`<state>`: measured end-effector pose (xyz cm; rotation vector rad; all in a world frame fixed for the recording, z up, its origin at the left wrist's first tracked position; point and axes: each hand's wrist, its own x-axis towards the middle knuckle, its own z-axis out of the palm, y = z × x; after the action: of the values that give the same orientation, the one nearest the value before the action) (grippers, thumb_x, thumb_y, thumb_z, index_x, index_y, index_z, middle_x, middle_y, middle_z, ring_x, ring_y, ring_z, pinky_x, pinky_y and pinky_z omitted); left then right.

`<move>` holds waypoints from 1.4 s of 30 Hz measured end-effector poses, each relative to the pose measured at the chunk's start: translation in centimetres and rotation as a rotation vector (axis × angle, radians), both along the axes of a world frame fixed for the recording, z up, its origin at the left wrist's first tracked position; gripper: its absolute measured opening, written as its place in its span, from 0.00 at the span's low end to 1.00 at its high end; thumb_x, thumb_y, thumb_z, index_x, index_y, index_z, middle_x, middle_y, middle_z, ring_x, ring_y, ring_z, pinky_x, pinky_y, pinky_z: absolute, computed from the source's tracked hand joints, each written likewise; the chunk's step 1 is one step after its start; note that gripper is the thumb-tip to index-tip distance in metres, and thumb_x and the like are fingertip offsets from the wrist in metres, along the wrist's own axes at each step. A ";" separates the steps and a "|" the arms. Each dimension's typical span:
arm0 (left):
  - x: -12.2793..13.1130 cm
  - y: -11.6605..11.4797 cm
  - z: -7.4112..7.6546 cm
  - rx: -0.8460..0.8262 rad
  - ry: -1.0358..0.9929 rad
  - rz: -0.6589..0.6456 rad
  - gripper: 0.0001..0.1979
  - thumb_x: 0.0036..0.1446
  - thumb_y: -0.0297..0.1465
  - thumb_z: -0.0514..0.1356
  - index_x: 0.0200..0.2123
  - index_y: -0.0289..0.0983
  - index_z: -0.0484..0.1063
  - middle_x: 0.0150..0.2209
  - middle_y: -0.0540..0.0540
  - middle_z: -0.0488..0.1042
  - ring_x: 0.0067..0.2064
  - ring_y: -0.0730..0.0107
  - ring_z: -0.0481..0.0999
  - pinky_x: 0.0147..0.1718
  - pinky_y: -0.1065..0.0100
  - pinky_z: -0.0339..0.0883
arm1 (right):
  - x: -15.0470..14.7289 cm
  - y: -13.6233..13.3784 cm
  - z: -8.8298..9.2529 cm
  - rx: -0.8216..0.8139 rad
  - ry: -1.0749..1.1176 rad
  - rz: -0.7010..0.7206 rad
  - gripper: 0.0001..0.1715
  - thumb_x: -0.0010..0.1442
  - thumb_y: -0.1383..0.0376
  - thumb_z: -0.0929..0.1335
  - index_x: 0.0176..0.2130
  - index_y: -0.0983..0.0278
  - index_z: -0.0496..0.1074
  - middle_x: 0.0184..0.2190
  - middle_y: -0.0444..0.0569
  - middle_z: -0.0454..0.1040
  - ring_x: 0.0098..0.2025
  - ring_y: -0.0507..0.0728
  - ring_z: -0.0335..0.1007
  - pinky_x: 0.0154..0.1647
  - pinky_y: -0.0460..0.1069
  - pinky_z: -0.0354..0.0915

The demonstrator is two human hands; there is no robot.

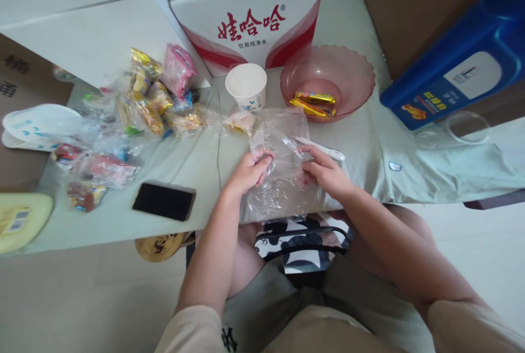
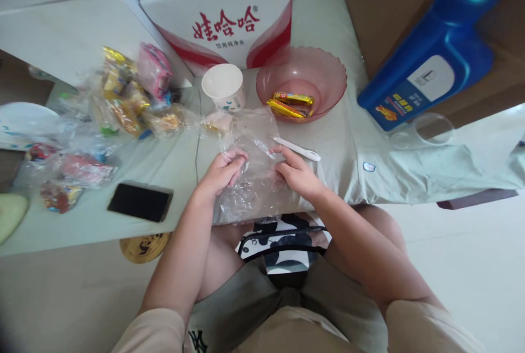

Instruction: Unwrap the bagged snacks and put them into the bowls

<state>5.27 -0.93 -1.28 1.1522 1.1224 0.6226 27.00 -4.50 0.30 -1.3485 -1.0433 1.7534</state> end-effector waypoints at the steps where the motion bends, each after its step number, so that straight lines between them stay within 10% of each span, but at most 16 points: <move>1: 0.0 -0.1 0.1 0.003 -0.007 -0.001 0.17 0.56 0.44 0.64 0.41 0.38 0.72 0.10 0.61 0.60 0.10 0.78 0.56 0.12 0.75 0.46 | -0.1 0.0 0.0 0.001 0.012 -0.005 0.26 0.50 0.63 0.66 0.51 0.56 0.66 0.28 0.39 0.77 0.22 0.52 0.70 0.24 0.48 0.64; 10: 0.1 -0.2 1.0 -0.031 -0.236 0.182 0.17 0.43 0.40 0.72 0.32 0.39 0.72 0.20 0.53 0.75 0.18 0.74 0.70 0.17 0.74 0.60 | -0.6 0.1 -1.5 0.158 0.032 -0.204 0.06 0.49 0.60 0.68 0.28 0.59 0.67 0.22 0.40 0.70 0.19 0.49 0.60 0.23 0.48 0.60; 14: 0.0 0.0 1.3 -0.010 -0.295 0.276 0.11 0.40 0.35 0.71 0.24 0.38 0.73 0.22 0.52 0.74 0.21 0.74 0.71 0.19 0.72 0.64 | -0.9 0.1 -1.6 0.148 0.123 -0.285 0.10 0.48 0.63 0.69 0.35 0.58 0.72 0.32 0.42 0.74 0.21 0.48 0.61 0.24 0.48 0.60; 21: 0.0 0.5 1.5 -0.006 -0.251 0.344 0.21 0.58 0.46 0.60 0.21 0.38 0.74 0.22 0.47 0.73 0.25 0.71 0.72 0.27 0.69 0.69 | -0.5 0.2 -1.5 0.262 -0.003 -0.227 0.09 0.51 0.60 0.65 0.24 0.62 0.66 0.48 0.52 0.74 0.34 0.54 0.68 0.32 0.50 0.64; 27: -0.3 0.4 0.0 0.064 -0.058 0.235 0.28 0.57 0.55 0.60 0.20 0.37 0.75 0.22 0.46 0.75 0.25 0.70 0.74 0.27 0.69 0.66 | -0.5 0.5 -1.5 0.216 -0.115 -0.250 0.19 0.61 0.48 0.60 0.30 0.59 0.62 0.44 0.50 0.74 0.32 0.54 0.68 0.34 0.51 0.66; 34: -0.3 0.3 0.3 -0.024 -0.239 0.286 0.23 0.42 0.35 0.74 0.44 0.41 0.75 0.26 0.55 0.75 0.26 0.73 0.75 0.28 0.71 0.69 | -0.6 0.4 -1.0 0.126 -0.237 -0.140 0.19 0.51 0.59 0.69 0.43 0.57 0.64 0.24 0.39 0.69 0.27 0.54 0.67 0.29 0.48 0.61; 42: 0.2 0.3 0.6 -0.207 -0.304 0.240 0.20 0.37 0.31 0.76 0.33 0.36 0.72 0.28 0.51 0.78 0.29 0.72 0.78 0.29 0.72 0.71 | -0.6 0.8 -1.9 0.225 -0.002 -0.364 0.33 0.50 0.58 0.73 0.52 0.55 0.60 0.54 0.49 0.72 0.32 0.51 0.70 0.36 0.49 0.68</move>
<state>5.43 -0.58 -0.72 0.7229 1.0412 0.8175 26.39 -3.73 -1.62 -1.3025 -0.8985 1.3272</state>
